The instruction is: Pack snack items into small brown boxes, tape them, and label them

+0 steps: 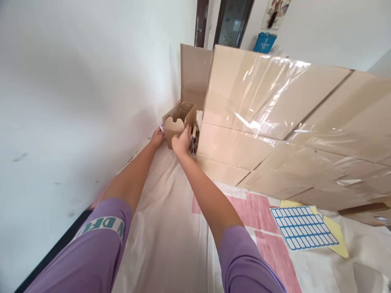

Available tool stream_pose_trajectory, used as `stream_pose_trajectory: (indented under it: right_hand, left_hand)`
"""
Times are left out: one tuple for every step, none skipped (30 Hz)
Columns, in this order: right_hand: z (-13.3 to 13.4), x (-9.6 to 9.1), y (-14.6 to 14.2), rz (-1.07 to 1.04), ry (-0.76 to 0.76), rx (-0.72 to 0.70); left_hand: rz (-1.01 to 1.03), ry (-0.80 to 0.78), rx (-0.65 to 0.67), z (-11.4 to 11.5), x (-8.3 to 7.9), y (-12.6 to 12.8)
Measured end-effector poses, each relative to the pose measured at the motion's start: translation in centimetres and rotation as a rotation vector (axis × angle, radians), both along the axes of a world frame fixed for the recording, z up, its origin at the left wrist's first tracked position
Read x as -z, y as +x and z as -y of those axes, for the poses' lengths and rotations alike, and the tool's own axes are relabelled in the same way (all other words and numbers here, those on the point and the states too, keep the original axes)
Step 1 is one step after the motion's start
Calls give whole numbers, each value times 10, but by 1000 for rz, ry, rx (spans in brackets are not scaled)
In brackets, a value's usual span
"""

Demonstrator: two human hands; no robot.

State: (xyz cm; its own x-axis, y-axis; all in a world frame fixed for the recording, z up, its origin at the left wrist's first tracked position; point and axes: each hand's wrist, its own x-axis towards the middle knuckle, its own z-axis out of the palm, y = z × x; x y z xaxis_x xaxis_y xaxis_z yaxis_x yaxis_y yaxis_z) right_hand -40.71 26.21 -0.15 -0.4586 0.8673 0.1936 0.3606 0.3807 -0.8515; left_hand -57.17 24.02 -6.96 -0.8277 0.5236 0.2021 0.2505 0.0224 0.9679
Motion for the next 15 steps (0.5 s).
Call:
stream_pose_trajectory:
  right_hand:
    - [-2, 3, -2, 5, -9, 10]
    - [-4, 6, -3, 1, -23, 14]
    - [-5, 8, -4, -14, -34, 13]
    - [-6, 9, -5, -41, -37, 6]
    - [-7, 10, -5, -80, -32, -7]
    - [-6, 10, -4, -125, -26, -22]
    - [-4, 10, -2, -171, -26, -45]
    - [1, 9, 1, -214, -32, -82]
    - [7, 7, 6, -254, -41, -138]
    - [16, 5, 14, -290, -50, -213]
    - [27, 2, 25, -323, -60, -305]
    - [40, 0, 38, -352, -75, -412]
    - [55, -3, 55, -378, -99, -524]
    - [71, -6, 74, -400, -133, -632]
    - [88, -9, 97, -413, -175, -734]
  left_hand:
    - [15, -2, -15, -3, 4, -4]
    - [30, -3, -34, -6, 8, -8]
    - [39, 1, -53, -7, 11, -9]
    - [45, 9, -73, -7, 15, -10]
    - [50, 21, -92, -5, 17, -9]
    - [52, 36, -112, -1, 19, -7]
    - [53, 52, -131, 5, 20, -4]
    - [52, 70, -149, 15, 20, 0]
    - [49, 88, -167, 28, 18, 6]
    - [44, 106, -186, 45, 16, 12]
    - [36, 122, -205, 66, 13, 20]
    - [27, 134, -225, 90, 9, 30]
    - [13, 145, -246, 117, 4, 42]
    - [-3, 151, -262, 145, -1, 56]
    - [-21, 152, -270, 173, -7, 72]
